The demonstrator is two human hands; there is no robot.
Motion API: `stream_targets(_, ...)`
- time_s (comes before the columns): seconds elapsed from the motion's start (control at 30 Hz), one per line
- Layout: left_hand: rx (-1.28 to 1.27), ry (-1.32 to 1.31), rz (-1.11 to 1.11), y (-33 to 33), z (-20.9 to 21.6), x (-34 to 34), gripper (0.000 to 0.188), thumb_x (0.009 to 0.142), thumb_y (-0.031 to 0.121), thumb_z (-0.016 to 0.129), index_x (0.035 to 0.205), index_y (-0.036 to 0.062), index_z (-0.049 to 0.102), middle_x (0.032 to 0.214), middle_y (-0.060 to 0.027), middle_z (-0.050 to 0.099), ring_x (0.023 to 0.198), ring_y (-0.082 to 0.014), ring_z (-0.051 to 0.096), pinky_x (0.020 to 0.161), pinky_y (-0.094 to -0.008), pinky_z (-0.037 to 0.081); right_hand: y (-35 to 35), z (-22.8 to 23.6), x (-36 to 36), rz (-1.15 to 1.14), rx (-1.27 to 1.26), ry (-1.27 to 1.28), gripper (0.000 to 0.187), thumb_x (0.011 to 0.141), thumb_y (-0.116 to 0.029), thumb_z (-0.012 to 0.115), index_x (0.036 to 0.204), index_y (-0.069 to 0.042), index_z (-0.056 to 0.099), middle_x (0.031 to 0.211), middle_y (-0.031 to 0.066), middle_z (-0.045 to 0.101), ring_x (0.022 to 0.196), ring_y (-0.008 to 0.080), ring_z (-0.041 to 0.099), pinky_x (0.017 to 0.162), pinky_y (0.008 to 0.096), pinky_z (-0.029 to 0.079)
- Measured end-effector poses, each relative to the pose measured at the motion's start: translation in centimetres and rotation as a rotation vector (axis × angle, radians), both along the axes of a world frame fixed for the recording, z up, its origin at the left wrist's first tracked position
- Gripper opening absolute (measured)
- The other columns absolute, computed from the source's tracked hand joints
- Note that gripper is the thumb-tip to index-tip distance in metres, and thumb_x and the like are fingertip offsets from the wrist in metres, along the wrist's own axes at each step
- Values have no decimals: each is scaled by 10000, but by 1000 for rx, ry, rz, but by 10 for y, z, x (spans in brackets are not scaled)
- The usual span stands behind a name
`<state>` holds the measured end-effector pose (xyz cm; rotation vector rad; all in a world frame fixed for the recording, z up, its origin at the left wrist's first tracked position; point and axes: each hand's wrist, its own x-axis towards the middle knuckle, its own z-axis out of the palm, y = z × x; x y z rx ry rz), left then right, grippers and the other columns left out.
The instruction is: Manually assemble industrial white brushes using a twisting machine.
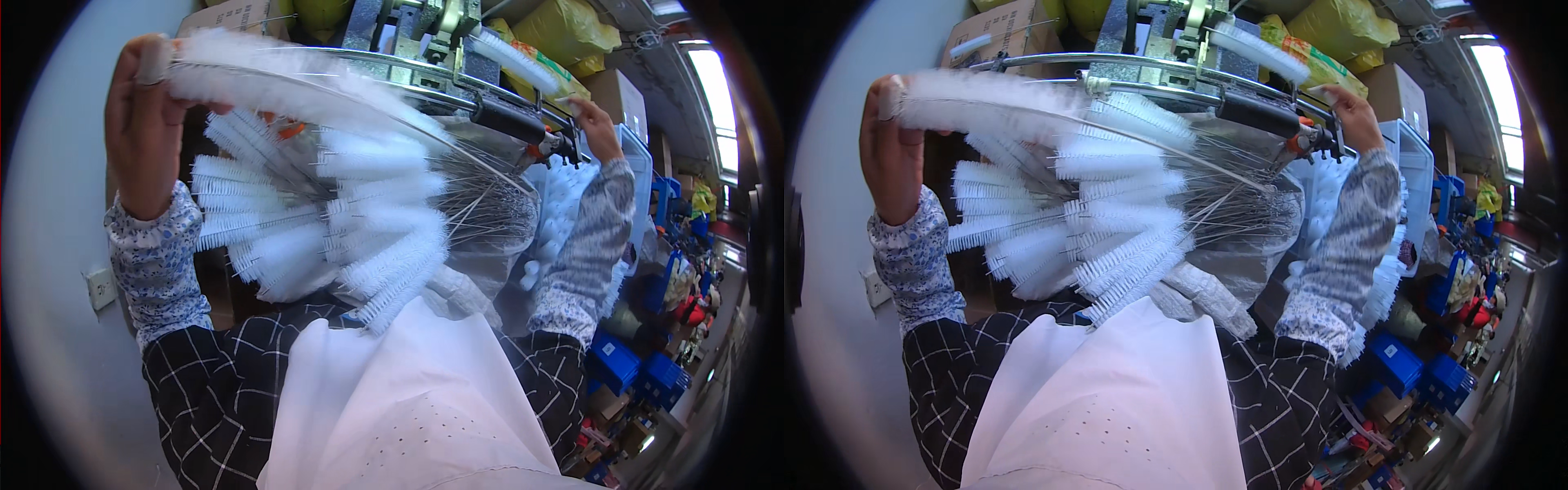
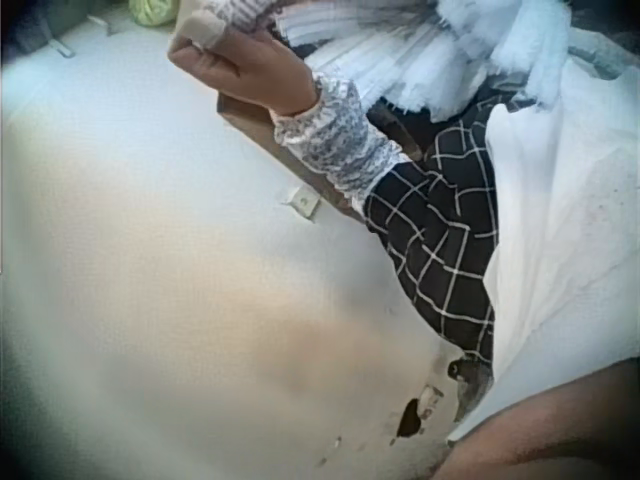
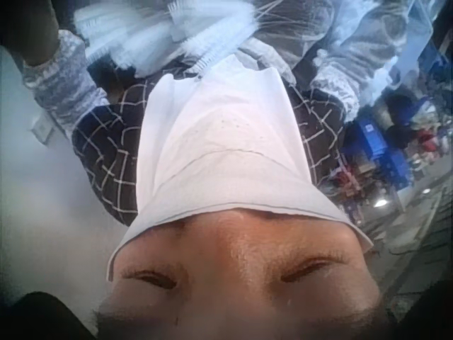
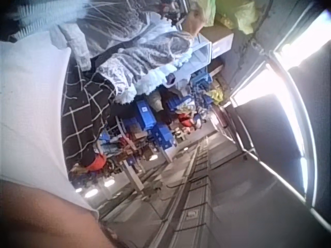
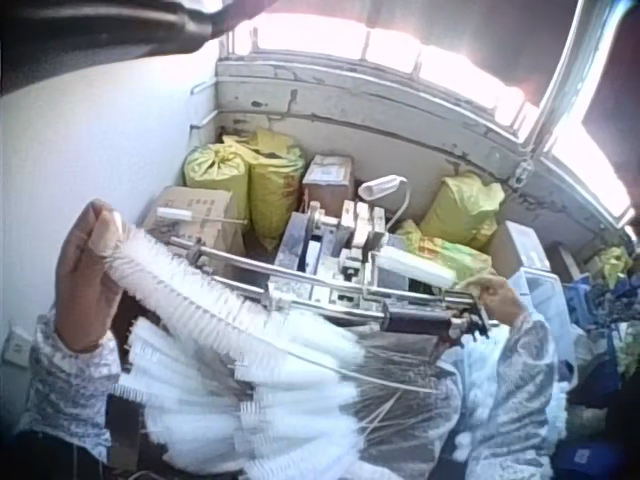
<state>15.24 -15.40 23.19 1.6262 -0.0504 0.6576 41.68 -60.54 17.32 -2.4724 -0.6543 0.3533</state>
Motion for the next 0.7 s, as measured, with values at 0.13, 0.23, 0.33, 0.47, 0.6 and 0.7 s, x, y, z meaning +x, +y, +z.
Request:
stream_targets(0.13,35,62,-171,-48,-1,11,197,852,199,387,953,30,403,871,-97,507,695,-153,559,570,-261,504,63,38,-73,469,323,338,410,798,-263,495,1143,-57,415,1073,110,493,917,212,513,803,295,399)
stream_targets(0.23,197,-32,-111,-83,-17,16,117,835,81,405,928,16,377,852,-98,503,675,-156,568,612,-248,490,124,54,-121,573,388,352,466,782,-307,511,1155,-55,393,1050,123,502,891,219,522,772,309,421)
stream_targets(0.33,202,-15,-199,-89,-26,6,113,830,36,386,940,12,377,854,-95,502,640,-128,544,603,-240,465,161,46,-155,501,408,336,362,781,-235,521,1087,-57,448,994,133,526,859,219,529,755,309,430)
stream_targets(0.47,336,486,-68,-18,-37,-40,243,870,228,340,1022,42,382,883,-77,493,699,-91,477,619,-200,405,149,-6,-100,243,164,-493,312,726,-87,549,1033,-78,494,881,122,562,797,242,525,719,333,429)
stream_targets(0.6,567,643,333,45,-58,-113,262,856,221,386,1031,28,405,818,-29,487,674,-72,423,605,-197,358,115,-51,-34,-63,-211,-730,307,733,-137,528,1035,-190,510,830,43,551,799,202,500,739,330,374)
stream_targets(0.7,403,974,231,58,-74,-153,219,831,204,446,942,16,459,775,4,462,664,-53,393,590,-182,336,122,-58,-24,-99,-317,-678,297,748,-180,509,1040,-236,509,844,19,538,840,197,483,745,320,360)
